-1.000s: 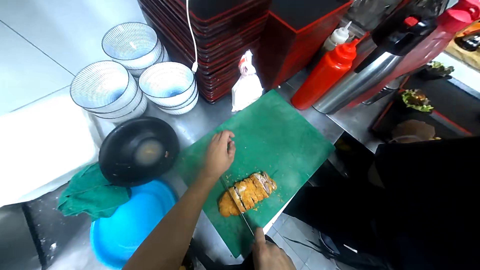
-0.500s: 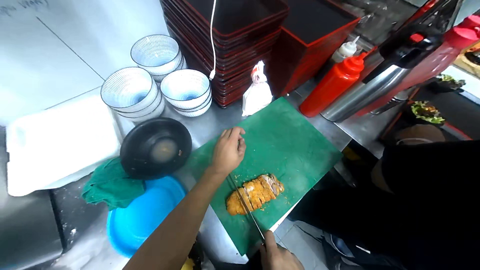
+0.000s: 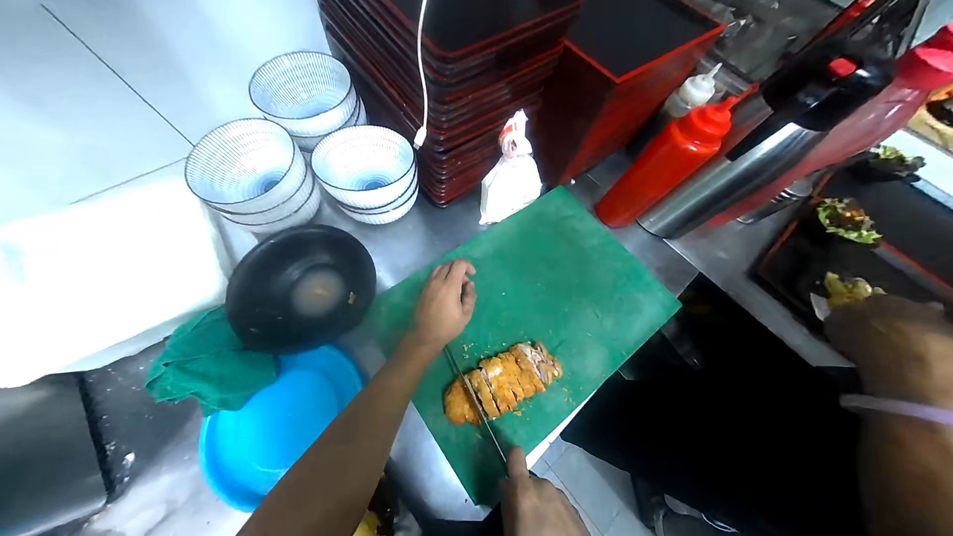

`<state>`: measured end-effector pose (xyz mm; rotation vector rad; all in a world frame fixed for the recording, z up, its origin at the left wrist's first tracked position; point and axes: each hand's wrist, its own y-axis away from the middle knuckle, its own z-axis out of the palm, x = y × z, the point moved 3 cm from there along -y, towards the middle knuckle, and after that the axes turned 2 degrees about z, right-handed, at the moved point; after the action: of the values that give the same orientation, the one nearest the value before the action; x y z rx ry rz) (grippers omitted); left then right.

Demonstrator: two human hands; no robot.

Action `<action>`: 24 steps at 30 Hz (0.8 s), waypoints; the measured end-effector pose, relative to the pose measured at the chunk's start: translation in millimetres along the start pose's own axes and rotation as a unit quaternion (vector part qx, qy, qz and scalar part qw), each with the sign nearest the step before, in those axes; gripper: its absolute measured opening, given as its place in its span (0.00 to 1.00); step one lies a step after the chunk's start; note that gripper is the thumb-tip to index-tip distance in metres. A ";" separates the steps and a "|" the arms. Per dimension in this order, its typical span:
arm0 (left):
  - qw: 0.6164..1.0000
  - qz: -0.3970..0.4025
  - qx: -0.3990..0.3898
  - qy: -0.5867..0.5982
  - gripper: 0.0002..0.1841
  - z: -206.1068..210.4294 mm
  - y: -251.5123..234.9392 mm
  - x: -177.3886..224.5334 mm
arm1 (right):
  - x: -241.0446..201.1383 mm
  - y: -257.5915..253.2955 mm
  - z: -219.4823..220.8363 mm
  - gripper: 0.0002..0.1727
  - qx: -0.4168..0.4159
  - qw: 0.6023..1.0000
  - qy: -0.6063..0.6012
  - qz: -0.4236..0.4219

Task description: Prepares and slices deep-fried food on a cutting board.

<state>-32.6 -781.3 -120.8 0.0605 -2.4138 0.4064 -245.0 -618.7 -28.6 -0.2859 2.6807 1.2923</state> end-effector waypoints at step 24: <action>0.928 -0.298 -0.225 0.006 0.25 -55.6 139.7 68.1 | 7.6 -25.3 11.0 0.22 -0.021 0.999 -0.030 0.001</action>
<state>-71.1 -627.3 -75.6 0.5661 -2.2707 -0.4227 -245.8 -626.3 -56.2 -0.2461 2.6073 1.3373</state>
